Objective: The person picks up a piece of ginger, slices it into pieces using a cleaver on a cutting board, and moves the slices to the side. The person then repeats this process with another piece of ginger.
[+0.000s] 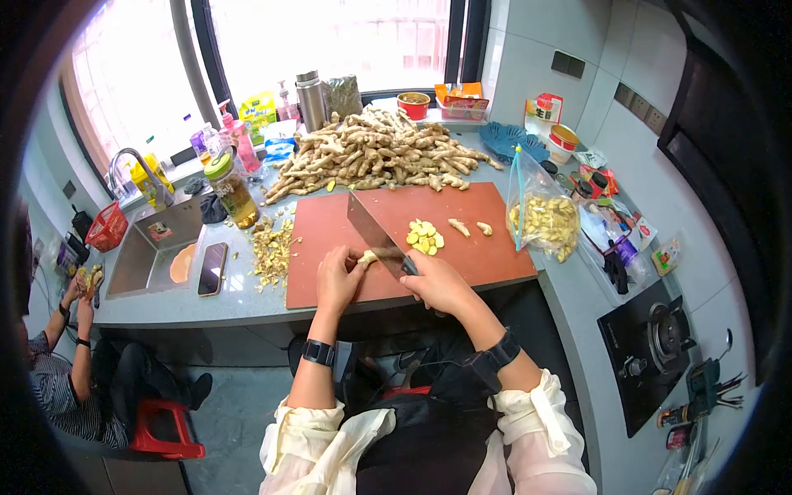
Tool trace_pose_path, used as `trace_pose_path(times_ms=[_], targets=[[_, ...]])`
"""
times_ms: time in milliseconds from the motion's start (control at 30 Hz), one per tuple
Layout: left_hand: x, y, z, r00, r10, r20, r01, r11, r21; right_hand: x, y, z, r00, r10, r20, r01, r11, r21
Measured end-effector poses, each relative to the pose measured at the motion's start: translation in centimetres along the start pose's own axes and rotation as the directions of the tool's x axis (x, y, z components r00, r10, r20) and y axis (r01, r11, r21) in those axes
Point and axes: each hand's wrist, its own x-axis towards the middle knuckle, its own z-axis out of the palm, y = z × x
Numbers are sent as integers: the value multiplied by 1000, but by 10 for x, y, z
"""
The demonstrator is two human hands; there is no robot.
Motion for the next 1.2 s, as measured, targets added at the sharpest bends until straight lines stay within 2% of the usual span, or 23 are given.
trace_pose_path(times_ms=[467,533,633,767,833,1200], targets=[[-2,1,0,1000,14,-16,-13,1000,22,7,-19,-12,996,52,79,-35,979,-203],[0,1,0,1000,12,-18,-12,1000,18,8,-12,-11,996,-60,66,78,945,-319],[-1,0,0,1000,2,-1,-2,1000,14,12,-8,-7,997,-42,67,67,901,-429],[-1,1,0,1000,19,-23,-18,999,32,20,-22,-10,993,16,115,42,874,-484],[1,3,-2,999,22,-31,-21,999,29,26,-21,-7,993,-45,108,97,841,-533],[0,3,-1,1000,29,-11,-29,1000,8,54,-26,13,993,-109,49,119,844,-523]])
